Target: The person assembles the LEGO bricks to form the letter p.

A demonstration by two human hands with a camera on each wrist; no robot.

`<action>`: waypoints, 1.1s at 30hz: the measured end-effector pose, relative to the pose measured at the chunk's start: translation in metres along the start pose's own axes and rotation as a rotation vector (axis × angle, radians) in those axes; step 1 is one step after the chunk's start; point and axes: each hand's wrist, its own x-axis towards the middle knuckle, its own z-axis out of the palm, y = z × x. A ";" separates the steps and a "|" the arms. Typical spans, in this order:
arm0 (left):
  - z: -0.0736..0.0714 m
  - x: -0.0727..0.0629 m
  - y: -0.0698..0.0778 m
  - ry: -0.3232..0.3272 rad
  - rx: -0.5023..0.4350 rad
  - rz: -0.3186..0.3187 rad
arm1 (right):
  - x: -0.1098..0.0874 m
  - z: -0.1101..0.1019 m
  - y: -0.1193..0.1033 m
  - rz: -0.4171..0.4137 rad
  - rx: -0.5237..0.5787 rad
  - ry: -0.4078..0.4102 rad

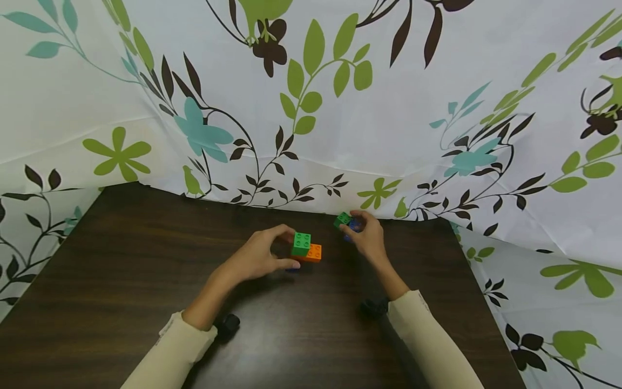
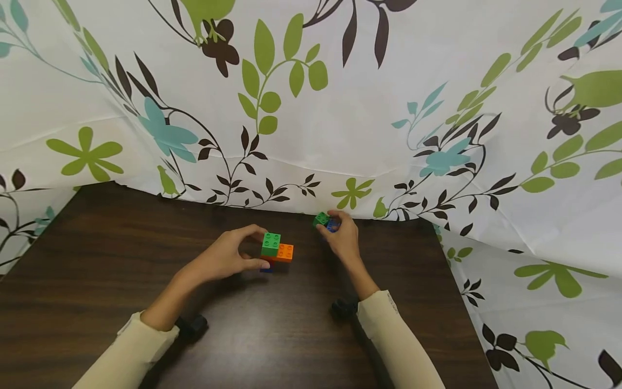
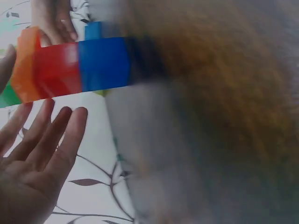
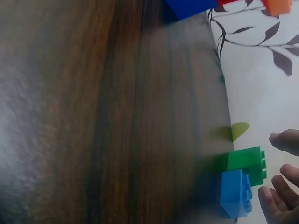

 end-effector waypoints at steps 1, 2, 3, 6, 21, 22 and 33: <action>-0.001 0.000 0.003 0.015 -0.014 0.015 | 0.001 0.001 0.001 0.005 -0.005 0.005; -0.002 0.000 0.007 0.030 -0.022 0.028 | 0.002 0.001 0.002 0.011 -0.005 0.008; -0.003 0.001 0.009 0.046 -0.020 0.049 | 0.003 0.002 0.003 0.017 -0.007 0.007; -0.004 0.002 0.017 0.086 -0.009 0.079 | 0.005 0.005 0.006 0.030 -0.017 0.004; 0.002 0.002 0.016 0.154 -0.065 0.110 | 0.010 0.011 0.010 0.045 -0.018 0.033; 0.003 0.002 0.016 0.159 -0.069 0.106 | 0.010 0.011 0.010 0.041 -0.020 0.034; 0.007 0.006 0.015 0.172 -0.092 0.091 | 0.006 0.005 0.002 0.038 0.002 0.038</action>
